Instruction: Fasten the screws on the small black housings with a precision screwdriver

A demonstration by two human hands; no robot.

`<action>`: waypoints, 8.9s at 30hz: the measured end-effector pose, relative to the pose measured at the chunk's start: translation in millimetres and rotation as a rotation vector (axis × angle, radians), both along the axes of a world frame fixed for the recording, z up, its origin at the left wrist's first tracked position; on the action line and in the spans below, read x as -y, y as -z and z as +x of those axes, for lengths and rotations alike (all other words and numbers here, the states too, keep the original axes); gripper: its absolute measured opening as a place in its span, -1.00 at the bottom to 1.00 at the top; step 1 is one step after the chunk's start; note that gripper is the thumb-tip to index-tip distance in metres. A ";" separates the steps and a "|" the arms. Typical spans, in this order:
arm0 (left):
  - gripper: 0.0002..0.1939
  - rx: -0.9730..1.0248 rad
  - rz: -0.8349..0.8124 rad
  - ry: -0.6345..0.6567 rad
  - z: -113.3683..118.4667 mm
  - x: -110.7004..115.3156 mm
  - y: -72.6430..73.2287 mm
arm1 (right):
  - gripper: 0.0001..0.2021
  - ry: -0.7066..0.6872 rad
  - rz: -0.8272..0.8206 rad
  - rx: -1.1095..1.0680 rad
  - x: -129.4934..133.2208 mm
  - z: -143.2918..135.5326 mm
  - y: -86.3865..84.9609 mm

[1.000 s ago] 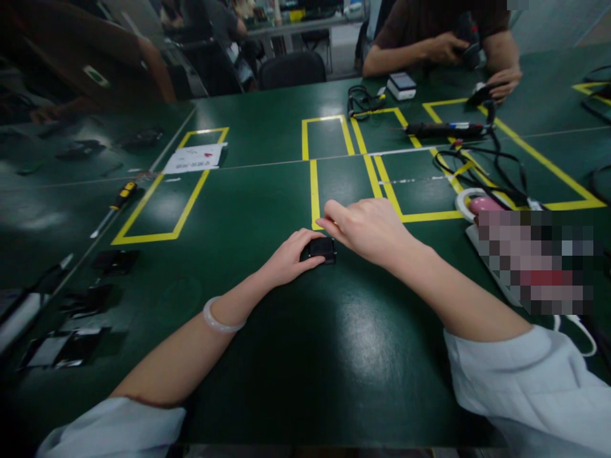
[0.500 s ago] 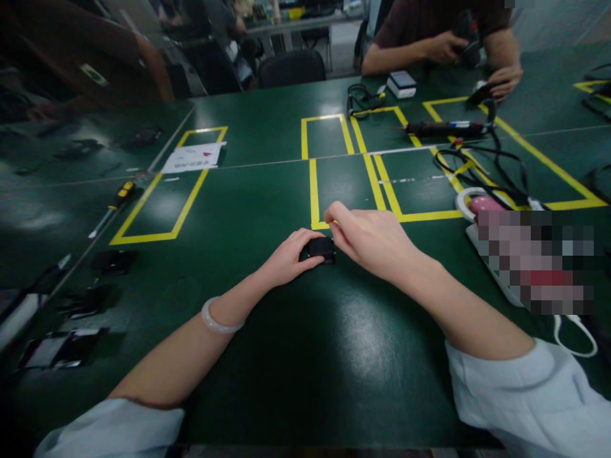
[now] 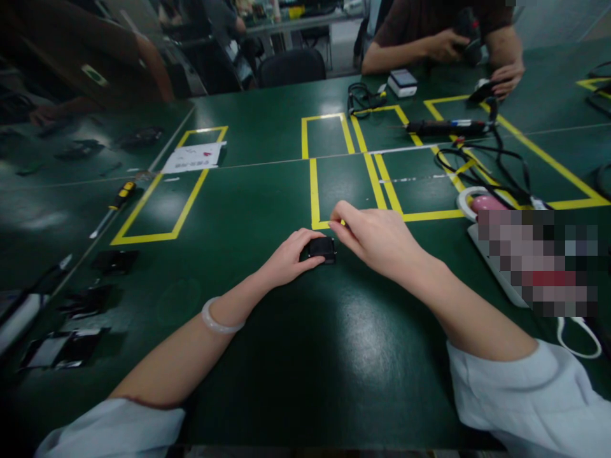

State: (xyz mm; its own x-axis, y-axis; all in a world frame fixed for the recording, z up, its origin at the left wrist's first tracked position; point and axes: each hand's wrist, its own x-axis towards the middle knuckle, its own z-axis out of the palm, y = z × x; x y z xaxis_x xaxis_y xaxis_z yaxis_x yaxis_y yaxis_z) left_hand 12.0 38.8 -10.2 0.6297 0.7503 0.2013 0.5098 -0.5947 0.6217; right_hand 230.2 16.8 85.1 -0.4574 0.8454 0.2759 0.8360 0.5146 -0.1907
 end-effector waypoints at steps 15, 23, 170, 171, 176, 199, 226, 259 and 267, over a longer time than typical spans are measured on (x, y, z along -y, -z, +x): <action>-0.61 -0.003 -0.013 -0.005 0.5 0.4 -2.2 | -0.76 -0.091 -0.025 -0.007 3.5 -1.9 -3.5; -0.60 -0.005 -0.002 0.003 0.2 -0.2 -1.0 | -0.83 0.054 -0.002 0.005 3.9 -1.9 -1.6; -0.63 -0.012 -0.030 -0.004 1.0 0.2 -4.3 | -0.80 0.004 -0.050 0.070 12.6 0.7 -9.6; -0.63 -0.011 -0.028 -0.005 1.0 0.3 -4.2 | -0.77 0.004 -0.049 0.070 12.4 1.2 -9.2; -0.62 -0.006 -0.021 -0.004 0.6 0.4 -3.3 | -0.78 0.019 -0.045 0.089 10.7 2.6 -5.9; -0.61 -0.007 -0.017 0.006 0.7 -1.0 -1.4 | -0.87 0.016 -0.052 0.037 11.7 1.0 -6.3; -0.62 -0.010 -0.018 0.000 0.7 0.1 -3.2 | -0.83 0.020 -0.048 0.055 10.9 0.0 -4.9; -0.61 -0.006 -0.020 -0.001 0.2 0.4 -3.4 | -0.80 0.012 -0.049 0.087 12.9 3.3 -9.5; -0.62 -0.005 -0.020 0.003 0.7 0.3 -4.2 | -0.85 -0.007 -0.044 0.055 14.5 2.1 -8.3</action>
State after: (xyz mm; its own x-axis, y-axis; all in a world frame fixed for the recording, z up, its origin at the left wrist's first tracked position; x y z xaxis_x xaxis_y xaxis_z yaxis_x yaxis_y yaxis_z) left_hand 12.7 38.5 -6.0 0.6333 0.7520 0.1826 0.5111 -0.5836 0.6310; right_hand 232.4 2.3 93.4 -0.4765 0.8531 0.2126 0.8423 0.5122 -0.1676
